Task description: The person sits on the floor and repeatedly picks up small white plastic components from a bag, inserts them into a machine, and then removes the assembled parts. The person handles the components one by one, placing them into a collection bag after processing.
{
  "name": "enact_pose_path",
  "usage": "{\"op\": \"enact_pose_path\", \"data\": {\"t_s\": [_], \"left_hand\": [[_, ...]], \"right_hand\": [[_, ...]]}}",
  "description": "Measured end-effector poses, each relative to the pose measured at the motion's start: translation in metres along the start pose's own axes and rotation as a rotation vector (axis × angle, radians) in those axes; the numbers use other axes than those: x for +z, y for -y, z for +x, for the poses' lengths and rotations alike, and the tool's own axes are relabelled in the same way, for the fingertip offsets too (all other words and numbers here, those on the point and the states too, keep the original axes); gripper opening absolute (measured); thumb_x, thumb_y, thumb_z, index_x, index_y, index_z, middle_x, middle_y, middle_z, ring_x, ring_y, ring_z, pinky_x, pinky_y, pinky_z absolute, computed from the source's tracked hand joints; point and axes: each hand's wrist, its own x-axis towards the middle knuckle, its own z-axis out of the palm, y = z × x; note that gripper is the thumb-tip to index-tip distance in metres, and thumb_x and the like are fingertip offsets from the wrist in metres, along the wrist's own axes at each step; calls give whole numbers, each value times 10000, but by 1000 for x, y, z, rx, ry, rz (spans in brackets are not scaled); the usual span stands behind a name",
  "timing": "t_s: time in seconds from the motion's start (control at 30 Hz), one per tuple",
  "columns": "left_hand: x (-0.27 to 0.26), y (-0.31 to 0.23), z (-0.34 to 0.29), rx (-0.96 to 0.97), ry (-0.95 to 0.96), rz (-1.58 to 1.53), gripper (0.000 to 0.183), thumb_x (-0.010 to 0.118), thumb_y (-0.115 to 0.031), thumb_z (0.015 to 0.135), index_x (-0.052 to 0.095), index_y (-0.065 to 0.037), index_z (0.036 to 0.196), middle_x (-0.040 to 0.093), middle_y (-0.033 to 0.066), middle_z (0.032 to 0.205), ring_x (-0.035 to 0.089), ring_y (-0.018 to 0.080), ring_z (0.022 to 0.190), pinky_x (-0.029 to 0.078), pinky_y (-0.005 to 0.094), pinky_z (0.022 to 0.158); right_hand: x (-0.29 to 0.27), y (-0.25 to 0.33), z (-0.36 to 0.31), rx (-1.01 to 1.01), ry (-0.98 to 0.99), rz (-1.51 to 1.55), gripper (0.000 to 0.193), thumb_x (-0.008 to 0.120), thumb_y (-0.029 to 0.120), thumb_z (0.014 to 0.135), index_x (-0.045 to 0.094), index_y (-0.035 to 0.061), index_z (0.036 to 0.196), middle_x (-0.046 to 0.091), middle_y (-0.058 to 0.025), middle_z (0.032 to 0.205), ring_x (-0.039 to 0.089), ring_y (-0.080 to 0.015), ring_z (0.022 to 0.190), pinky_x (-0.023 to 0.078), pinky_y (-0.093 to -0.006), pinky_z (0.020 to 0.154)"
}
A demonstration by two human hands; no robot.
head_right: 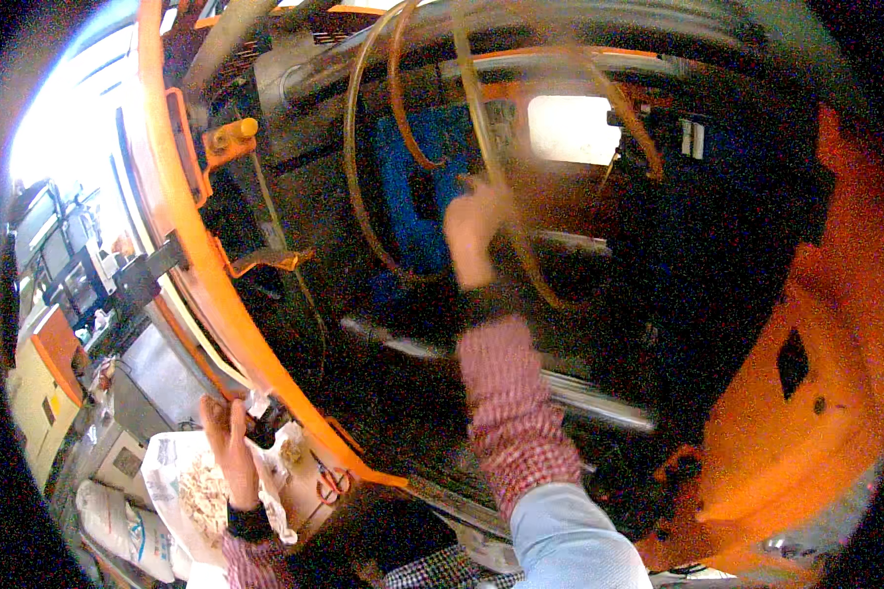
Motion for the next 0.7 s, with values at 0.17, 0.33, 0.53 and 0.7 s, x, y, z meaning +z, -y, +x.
{"op": "enact_pose_path", "data": {"t_s": [0.17, 0.33, 0.53, 0.7], "left_hand": [[-3, -6, 15, -164, 148, -67, 115, 542, -153, 903, 526, -42, 874, 517, -1, 663, 495, 74, 590, 392, 210, 565], [14, -26, 4, -186, 155, -142, 128, 557, -162, 897, 515, -61, 830, 508, -8, 642, 485, 64, 560, 385, 198, 539], [22, -65, -57, -292, 471, -320, 116, 493, -111, 921, 466, -23, 991, 607, 43, 864, 556, 89, 707, 439, 209, 635], [27, -99, -92, -253, 952, -448, 216, 510, -82, 900, 411, -11, 1079, 577, 79, 941, 568, 165, 848, 453, 304, 765]], "right_hand": [[-117, 85, -202, -356, 250, 776, 166, 436, 19, 793, 594, 9, 845, 603, -160, 868, 566, -328, 813, 452, -419, 751], [-172, 60, -385, -846, 721, 971, 268, 553, 39, 667, 609, -13, 924, 591, -120, 949, 586, -261, 833, 515, -349, 663], [-205, 30, -457, -534, 1275, 966, 173, 584, -2, 653, 558, 8, 823, 571, -96, 883, 574, -279, 815, 499, -340, 657], [-210, 21, -470, -572, 1269, 906, 152, 567, 63, 629, 534, 38, 775, 537, -86, 814, 552, -283, 786, 495, -373, 605]]}}
